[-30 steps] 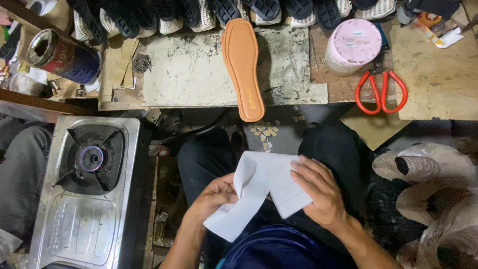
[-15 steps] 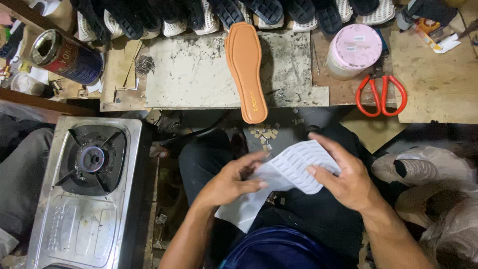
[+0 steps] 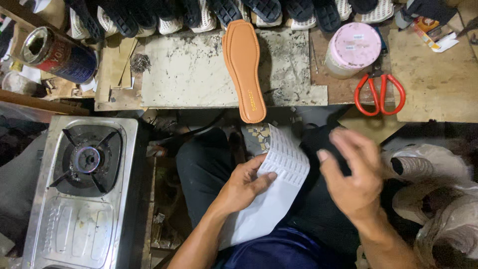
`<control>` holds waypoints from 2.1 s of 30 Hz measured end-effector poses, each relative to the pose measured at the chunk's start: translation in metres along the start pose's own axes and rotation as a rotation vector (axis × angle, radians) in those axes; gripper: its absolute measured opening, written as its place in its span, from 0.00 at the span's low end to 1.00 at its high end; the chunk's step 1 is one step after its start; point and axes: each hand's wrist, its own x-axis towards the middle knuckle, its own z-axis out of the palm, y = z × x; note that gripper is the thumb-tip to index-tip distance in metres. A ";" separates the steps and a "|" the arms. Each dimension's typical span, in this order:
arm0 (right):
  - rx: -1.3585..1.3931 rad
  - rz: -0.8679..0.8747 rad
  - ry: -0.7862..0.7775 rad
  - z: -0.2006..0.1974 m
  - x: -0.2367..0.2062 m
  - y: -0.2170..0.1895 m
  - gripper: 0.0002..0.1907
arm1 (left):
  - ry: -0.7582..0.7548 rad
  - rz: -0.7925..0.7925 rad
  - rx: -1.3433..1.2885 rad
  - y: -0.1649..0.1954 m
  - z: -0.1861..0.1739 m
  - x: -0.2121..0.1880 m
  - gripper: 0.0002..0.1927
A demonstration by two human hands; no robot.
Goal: The person sits on the floor and peels small white labels one at a time from a backing sheet, pressing each label onto the heel of a shoe insole. They place each labeled insole onto a growing stack on the workbench and pair the insoles into sets.
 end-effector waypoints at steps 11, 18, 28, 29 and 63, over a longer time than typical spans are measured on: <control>0.197 -0.213 -0.336 0.021 -0.002 -0.018 0.12 | -0.112 0.343 0.190 -0.003 -0.012 -0.001 0.20; 0.349 -0.151 -0.398 0.027 -0.006 -0.018 0.11 | -0.115 0.229 0.155 -0.029 -0.020 0.001 0.26; 0.372 -0.312 -0.384 0.033 -0.004 -0.016 0.13 | 0.066 -0.147 -0.461 -0.047 -0.017 0.014 0.20; 0.367 -0.314 -0.371 0.034 -0.004 -0.017 0.12 | 0.089 -0.139 -0.471 -0.047 -0.017 0.014 0.21; 0.368 -0.286 -0.368 0.033 -0.014 -0.034 0.22 | 0.098 -0.035 -0.688 -0.032 -0.023 0.013 0.14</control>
